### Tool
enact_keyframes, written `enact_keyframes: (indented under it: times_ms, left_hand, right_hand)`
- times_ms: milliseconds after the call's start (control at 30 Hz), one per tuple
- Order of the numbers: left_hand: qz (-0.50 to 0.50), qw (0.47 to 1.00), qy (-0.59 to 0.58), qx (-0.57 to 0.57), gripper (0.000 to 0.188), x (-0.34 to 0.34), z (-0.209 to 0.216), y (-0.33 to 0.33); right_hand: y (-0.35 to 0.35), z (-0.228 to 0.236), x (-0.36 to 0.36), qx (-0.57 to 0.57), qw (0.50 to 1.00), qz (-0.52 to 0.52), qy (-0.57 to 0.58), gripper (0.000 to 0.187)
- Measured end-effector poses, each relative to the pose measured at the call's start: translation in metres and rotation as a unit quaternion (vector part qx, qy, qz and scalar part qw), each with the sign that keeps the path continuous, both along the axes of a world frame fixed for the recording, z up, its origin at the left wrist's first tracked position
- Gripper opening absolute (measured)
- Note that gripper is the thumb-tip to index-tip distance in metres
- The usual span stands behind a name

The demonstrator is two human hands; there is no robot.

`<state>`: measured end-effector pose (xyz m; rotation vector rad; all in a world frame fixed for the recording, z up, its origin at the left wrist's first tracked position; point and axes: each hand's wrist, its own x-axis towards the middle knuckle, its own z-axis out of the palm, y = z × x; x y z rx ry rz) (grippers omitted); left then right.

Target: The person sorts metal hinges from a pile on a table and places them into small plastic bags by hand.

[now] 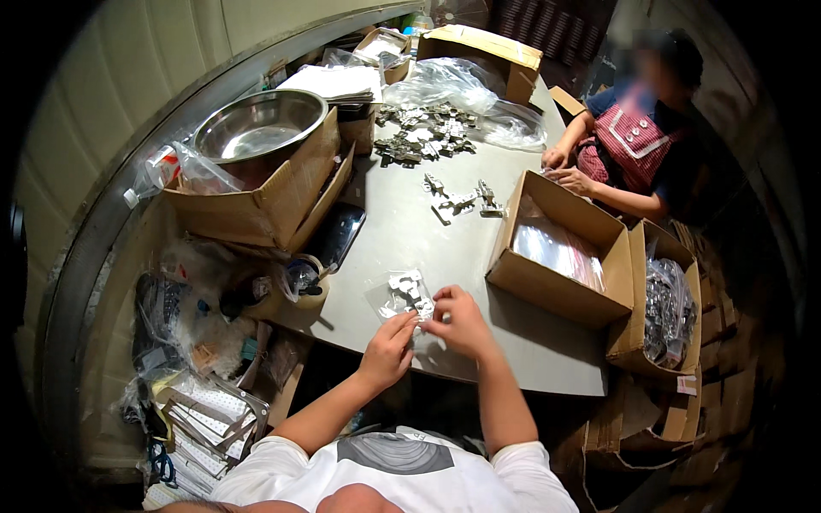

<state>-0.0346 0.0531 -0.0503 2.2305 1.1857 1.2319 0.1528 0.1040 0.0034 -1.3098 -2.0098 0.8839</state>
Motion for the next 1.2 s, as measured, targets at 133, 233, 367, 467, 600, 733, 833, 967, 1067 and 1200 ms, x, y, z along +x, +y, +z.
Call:
enact_keyframes:
  times_ms: [133,233,367,467,600,733,833,967,1067,1200]
  left_hand:
    - [0.010,1.000,-0.023,-0.005,0.035,0.004,-0.005,0.002]
    - [0.024,0.999,-0.021,-0.013,0.031,0.008,-0.007,0.004]
    - [0.039,0.998,-0.030,-0.023,0.028,0.012,-0.009,0.007]
    - [0.053,0.998,-0.018,-0.028,0.032,0.013,-0.010,0.007]
    - [0.037,0.999,-0.007,-0.038,0.039,0.017,-0.006,0.012]
    - [0.029,0.997,-0.027,-0.060,0.046,-0.001,-0.003,0.005]
    - [-0.021,0.991,-0.061,-0.114,0.049,0.002,-0.007,0.017]
    - [-0.066,0.973,-0.114,-0.189,0.052,0.007,0.022,0.012]
    - [-0.071,0.996,-0.006,-0.055,0.054,0.015,0.033,0.005]
    - [-0.081,0.994,0.074,0.007,0.054,0.021,0.048,-0.002]
  right_hand:
    - [0.108,-0.014,0.003,0.125,0.982,-0.103,-0.101,0.020]
    - [0.171,-0.030,-0.017,0.169,0.917,-0.262,-0.248,0.034]
    - [0.191,-0.053,-0.014,0.212,0.884,-0.249,-0.336,0.019]
    - [0.146,-0.045,-0.017,0.222,0.892,-0.122,-0.375,0.011]
    - [0.047,0.000,0.003,0.215,0.932,-0.056,-0.287,0.006]
    - [-0.030,0.009,0.037,0.102,0.992,-0.068,0.034,0.009]
    - [-0.086,-0.015,0.051,0.048,0.979,-0.021,0.198,0.005]
    - [-0.106,-0.037,0.040,-0.069,0.985,-0.060,0.150,0.004]
    - [-0.104,-0.029,0.030,-0.003,0.995,-0.041,0.090,0.004]
    - [-0.093,-0.030,0.006,-0.230,0.789,-0.103,0.560,0.017]
